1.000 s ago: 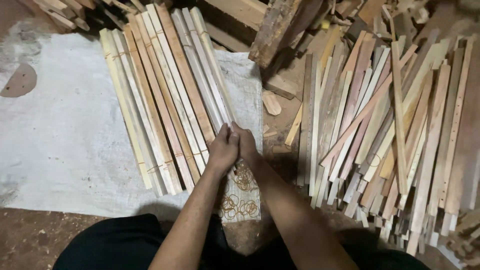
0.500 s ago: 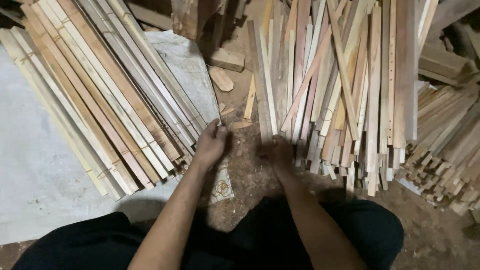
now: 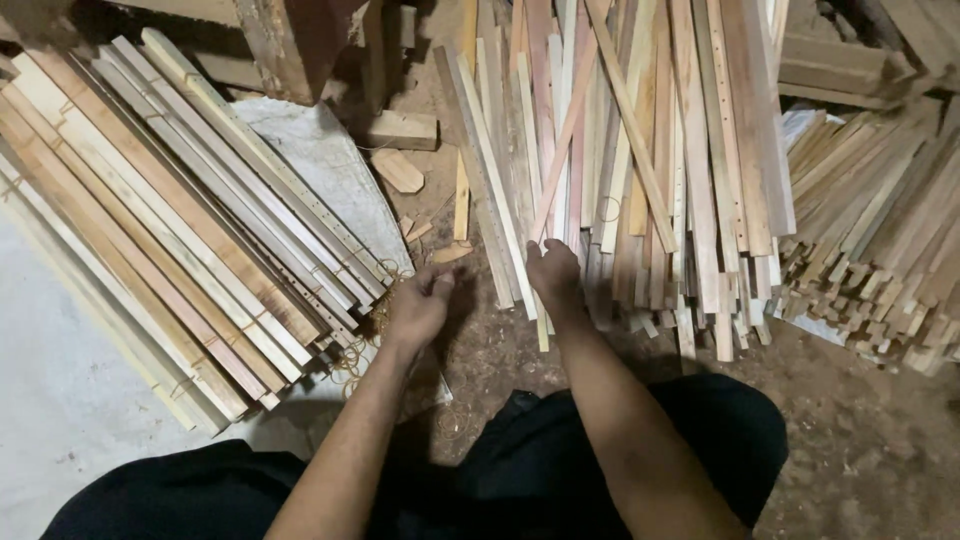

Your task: Inspecting and sorting thin wooden slats from a pile into organized bundles

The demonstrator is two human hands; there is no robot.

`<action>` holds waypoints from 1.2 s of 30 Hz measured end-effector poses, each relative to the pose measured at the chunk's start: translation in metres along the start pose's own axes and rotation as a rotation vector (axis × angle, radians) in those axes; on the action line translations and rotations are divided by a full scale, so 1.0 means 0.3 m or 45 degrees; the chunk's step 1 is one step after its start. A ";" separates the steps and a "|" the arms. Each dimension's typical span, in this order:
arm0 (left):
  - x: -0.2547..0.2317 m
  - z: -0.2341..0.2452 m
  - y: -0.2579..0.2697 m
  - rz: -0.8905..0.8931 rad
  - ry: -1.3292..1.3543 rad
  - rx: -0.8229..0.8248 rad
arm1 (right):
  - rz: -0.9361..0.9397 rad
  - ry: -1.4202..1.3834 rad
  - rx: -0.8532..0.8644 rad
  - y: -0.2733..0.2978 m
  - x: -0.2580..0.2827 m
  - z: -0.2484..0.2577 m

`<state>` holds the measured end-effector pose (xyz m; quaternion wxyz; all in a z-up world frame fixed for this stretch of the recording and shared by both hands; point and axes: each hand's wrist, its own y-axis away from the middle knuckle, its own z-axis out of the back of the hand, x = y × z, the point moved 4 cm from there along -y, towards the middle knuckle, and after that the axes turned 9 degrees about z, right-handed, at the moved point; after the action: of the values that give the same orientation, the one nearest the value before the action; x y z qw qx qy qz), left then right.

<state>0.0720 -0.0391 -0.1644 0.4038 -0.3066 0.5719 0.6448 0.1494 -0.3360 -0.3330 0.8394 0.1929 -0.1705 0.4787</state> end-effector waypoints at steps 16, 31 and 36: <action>-0.293 -0.288 0.080 -0.109 0.104 0.374 | 0.211 0.615 -0.497 -0.120 -0.021 0.639; -0.284 -0.273 -0.084 0.062 -0.186 0.174 | 0.295 -1.303 0.306 0.374 0.271 0.284; -0.269 -0.197 -0.055 0.149 0.481 -0.002 | 0.457 -0.320 -0.110 0.170 0.216 0.261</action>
<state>0.1215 -0.1108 -0.1125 0.2509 -0.3887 0.6539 0.5986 0.1282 -0.3025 -0.2265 0.7203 0.1814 -0.3259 0.5848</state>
